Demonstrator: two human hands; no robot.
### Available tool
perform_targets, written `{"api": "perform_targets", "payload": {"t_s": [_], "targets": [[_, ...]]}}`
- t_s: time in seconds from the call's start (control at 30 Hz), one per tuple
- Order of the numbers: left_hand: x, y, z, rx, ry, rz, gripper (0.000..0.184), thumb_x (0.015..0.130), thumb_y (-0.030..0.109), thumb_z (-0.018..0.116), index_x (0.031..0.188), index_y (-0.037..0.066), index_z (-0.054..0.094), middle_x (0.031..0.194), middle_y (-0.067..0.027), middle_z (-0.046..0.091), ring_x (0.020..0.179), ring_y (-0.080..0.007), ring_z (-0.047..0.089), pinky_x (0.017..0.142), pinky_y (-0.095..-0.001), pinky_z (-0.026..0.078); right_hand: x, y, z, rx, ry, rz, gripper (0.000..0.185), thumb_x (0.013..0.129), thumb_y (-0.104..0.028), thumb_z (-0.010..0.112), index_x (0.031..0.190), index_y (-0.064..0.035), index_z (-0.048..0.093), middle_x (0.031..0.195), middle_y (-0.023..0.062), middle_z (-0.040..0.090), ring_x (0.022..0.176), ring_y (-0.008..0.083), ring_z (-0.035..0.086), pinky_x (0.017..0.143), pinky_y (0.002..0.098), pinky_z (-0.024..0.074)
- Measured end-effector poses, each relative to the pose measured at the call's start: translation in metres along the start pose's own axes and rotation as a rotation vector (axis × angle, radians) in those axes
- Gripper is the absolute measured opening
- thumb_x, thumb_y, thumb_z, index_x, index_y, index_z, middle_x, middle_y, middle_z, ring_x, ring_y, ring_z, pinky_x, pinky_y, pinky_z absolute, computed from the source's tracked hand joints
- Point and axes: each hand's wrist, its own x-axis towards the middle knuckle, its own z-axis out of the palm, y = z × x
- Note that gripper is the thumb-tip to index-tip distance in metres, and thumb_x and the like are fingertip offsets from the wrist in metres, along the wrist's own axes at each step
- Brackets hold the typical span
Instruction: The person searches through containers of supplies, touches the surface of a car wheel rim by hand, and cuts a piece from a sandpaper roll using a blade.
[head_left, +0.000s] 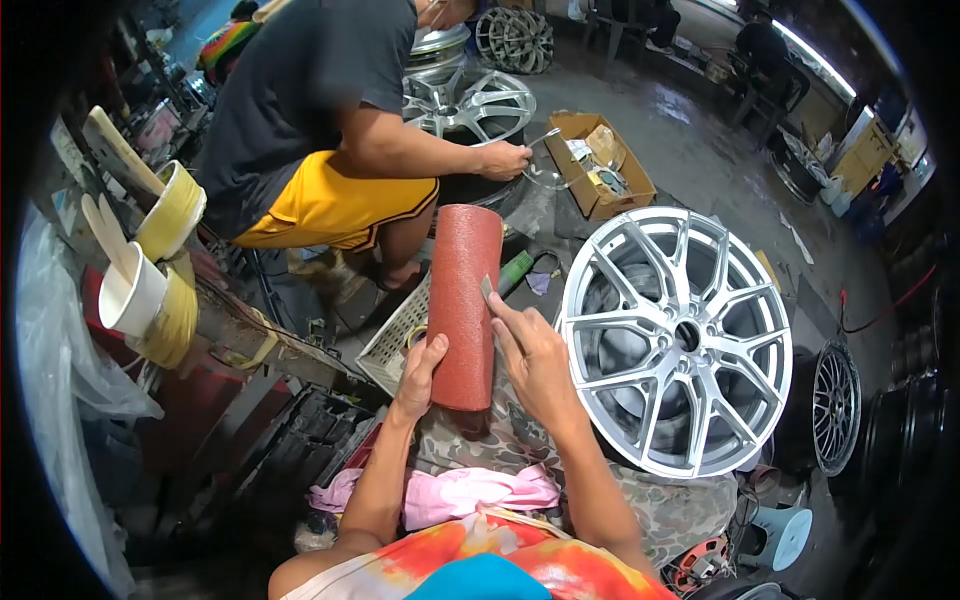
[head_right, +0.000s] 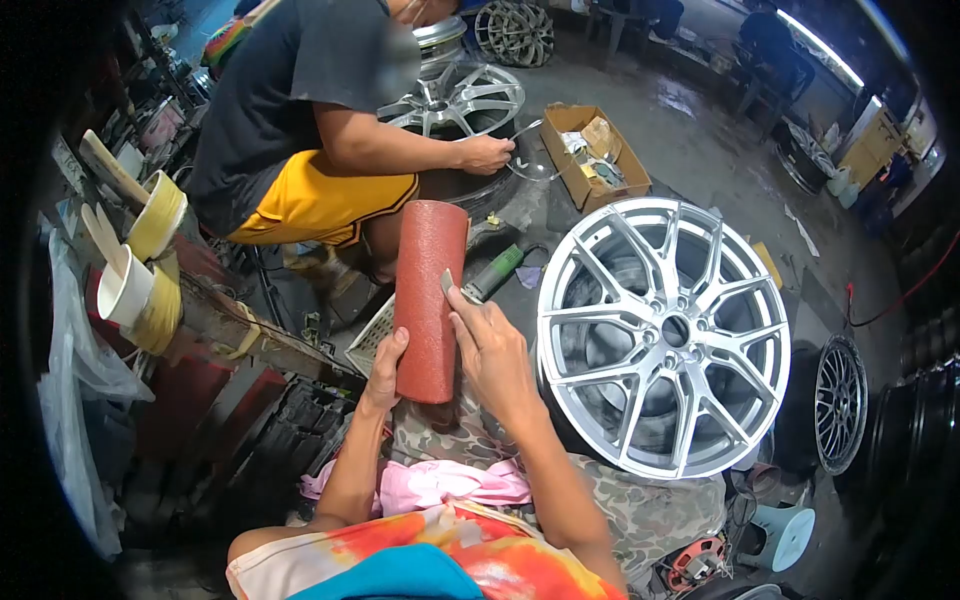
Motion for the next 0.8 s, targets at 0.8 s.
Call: {"api": "perform_targets", "payload": {"t_s": [0.8], "targets": [[-0.001,0.001,0.015,-0.085,0.030,0.010,0.055,0.110,0.045,0.052,0.137,-0.002,0.062,0.126,-0.0105,0.070,0.114,-0.0179,0.066,0.102,-0.0341,0.050,-0.081,-0.026,0.007,-0.018,-0.006,0.117,0.044,0.104,-0.005,0.061,0.148,-0.0084,0.061,0.092,0.0225,0.065,0.082,0.0415,0.067,0.075,0.0470,0.0524]]}}
